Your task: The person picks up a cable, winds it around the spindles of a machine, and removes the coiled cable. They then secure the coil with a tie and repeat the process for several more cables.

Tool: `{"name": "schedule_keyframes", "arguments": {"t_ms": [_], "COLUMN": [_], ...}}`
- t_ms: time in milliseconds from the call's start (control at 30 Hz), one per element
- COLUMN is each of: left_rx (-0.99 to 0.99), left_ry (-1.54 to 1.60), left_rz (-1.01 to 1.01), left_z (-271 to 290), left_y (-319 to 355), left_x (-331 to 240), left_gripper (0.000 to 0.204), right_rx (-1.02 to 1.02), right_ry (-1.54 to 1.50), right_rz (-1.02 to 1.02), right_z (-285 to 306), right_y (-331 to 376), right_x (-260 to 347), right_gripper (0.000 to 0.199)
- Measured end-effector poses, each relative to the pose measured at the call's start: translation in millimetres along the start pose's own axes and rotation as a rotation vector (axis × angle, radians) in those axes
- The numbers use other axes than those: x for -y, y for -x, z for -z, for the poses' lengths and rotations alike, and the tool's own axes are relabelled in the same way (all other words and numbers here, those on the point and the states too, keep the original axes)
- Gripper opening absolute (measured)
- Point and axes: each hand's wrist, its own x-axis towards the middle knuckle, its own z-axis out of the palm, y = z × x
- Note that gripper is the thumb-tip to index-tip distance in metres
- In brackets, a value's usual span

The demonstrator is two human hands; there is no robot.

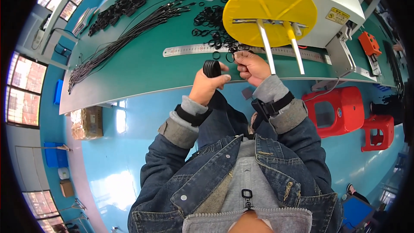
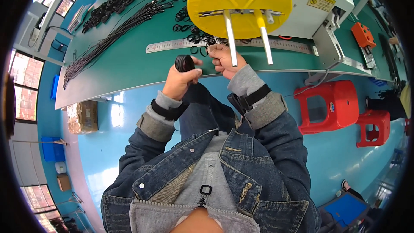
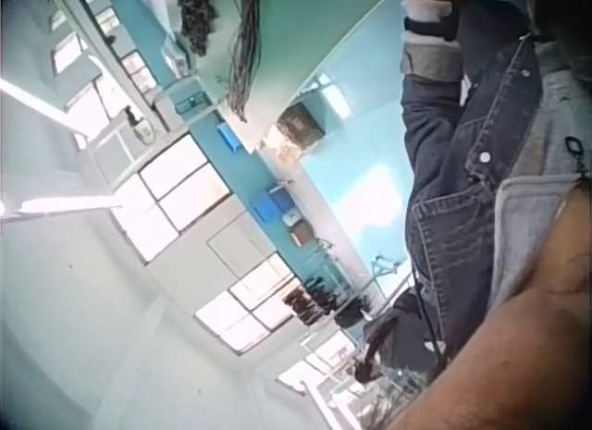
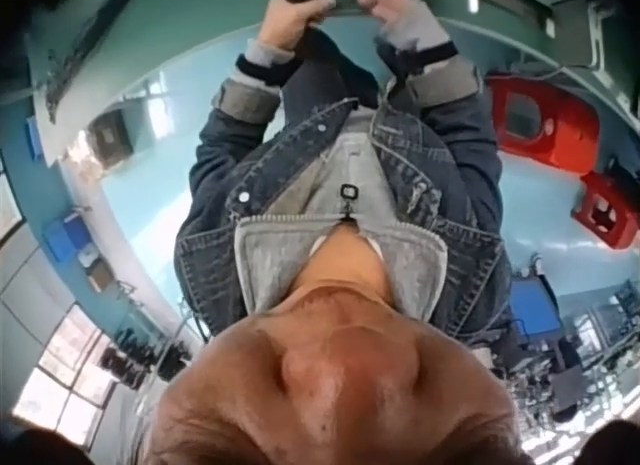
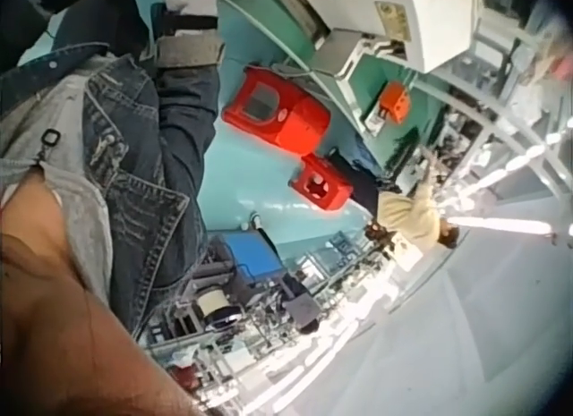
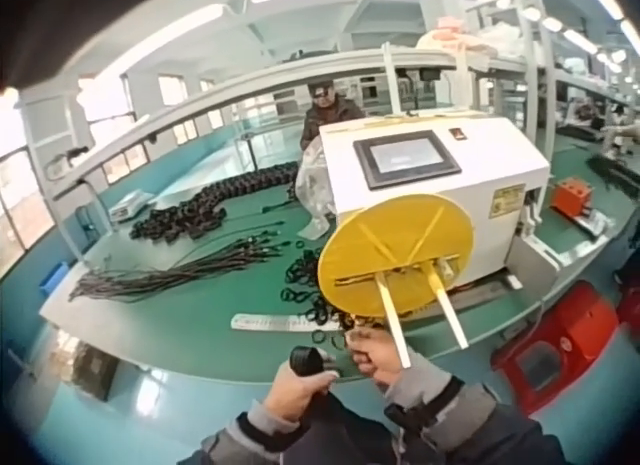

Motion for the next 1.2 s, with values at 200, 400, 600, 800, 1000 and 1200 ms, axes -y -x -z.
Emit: {"name": "schedule_keyframes", "arguments": {"t_ms": [200,400,600,800,1000,1200], "left_rx": [0.082,0.173,0.391,0.436,0.304,0.309], "left_ry": [-0.020,0.055,-0.225,-0.596,-1.227,-1.239], "left_rz": [-0.059,0.027,0.009,-0.206,-0.621,-0.741], "left_z": [-24.7,-34.7,-56.1,-69.2,-78.4,-98.6], "left_y": [-42.1,-25.5,-7.6,7.3,13.0,12.8], "left_x": [-2.0,-2.6,2.5,8.7,7.6,14.5], "left_gripper": [0.021,0.017,0.020,0.028,0.045,0.056], "right_rx": [0.009,0.052,0.114,-0.075,-0.147,-0.138], "right_ry": [-0.095,-0.118,0.049,0.466,1.132,1.508], "right_rz": [0.010,0.138,-0.059,0.090,0.360,0.612], "right_z": [6.6,-3.6,28.6,28.1,8.6,14.4], "right_y": [24.4,78.3,122.8,147.7,150.4,138.8], "right_x": [1.5,-3.2,-35.8,12.8,33.8,26.5], "right_gripper": [0.010,0.011,0.024,0.039,0.062,0.078]}}
